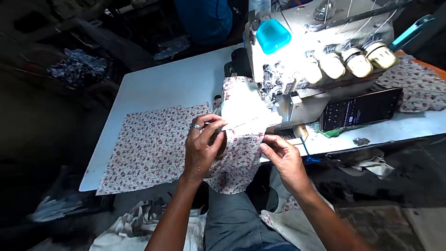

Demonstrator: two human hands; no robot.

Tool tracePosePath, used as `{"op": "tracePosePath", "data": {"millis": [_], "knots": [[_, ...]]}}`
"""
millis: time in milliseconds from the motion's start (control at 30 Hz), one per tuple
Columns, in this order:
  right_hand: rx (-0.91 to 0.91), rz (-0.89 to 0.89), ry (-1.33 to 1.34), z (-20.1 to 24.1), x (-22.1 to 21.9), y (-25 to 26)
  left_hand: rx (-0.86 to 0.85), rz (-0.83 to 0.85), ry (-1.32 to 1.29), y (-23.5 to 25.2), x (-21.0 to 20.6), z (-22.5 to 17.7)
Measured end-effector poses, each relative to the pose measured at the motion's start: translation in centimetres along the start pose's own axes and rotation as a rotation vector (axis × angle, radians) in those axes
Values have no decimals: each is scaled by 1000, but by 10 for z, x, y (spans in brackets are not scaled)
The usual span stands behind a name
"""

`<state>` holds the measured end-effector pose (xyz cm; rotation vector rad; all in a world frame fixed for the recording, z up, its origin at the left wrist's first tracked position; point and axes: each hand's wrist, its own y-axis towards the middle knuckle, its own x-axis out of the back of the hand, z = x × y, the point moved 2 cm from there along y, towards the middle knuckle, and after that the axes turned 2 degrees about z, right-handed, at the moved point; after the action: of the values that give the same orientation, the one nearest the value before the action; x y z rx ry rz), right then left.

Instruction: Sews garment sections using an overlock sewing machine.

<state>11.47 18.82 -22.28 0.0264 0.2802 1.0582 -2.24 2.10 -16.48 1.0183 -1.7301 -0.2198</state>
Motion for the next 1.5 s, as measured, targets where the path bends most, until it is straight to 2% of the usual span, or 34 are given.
{"op": "tracePosePath", "data": {"millis": [100, 167, 233, 333, 400, 433, 500, 600, 633, 700, 800, 1100, 1233, 1367, 1500], "knots": [[44, -31, 92, 0, -5, -1, -5, 82, -48, 15, 15, 3], [31, -42, 103, -3, -5, -3, 56, 213, -141, 29, 27, 1], [17, -42, 88, -4, -4, -5, 258, 316, -326, 47, 32, -2], [-50, -4, 91, -3, -5, -8, 666, 448, -612, 70, 24, 0], [-125, 41, 85, -1, -6, -9, 782, 478, -683, 76, 16, 5], [-143, 66, 78, -1, -7, -9, 784, 464, -680, 77, 12, 6], [-130, 88, 47, -4, -6, -11, 629, 388, -524, 75, 12, 1], [-81, 73, -33, -4, 1, -20, 89, 241, 47, 45, 21, -56], [-69, 59, -79, -1, 5, -26, -40, 215, 169, 29, 16, -78], [-59, 28, -151, 4, 11, -38, -166, 206, 287, -7, -4, -104], [-37, 0, -203, 9, 18, -45, -131, 215, 344, -18, -23, -111], [92, -42, -200, 15, 16, -1, -59, 226, 434, 42, -35, -108], [100, -61, -244, 17, 15, 8, -27, 204, 487, 54, -41, -110], [146, -103, -264, 16, 16, 9, -41, 168, 478, 40, -44, -106], [126, -134, -255, 17, 22, 8, -78, 192, 322, 9, -45, -80]]}}
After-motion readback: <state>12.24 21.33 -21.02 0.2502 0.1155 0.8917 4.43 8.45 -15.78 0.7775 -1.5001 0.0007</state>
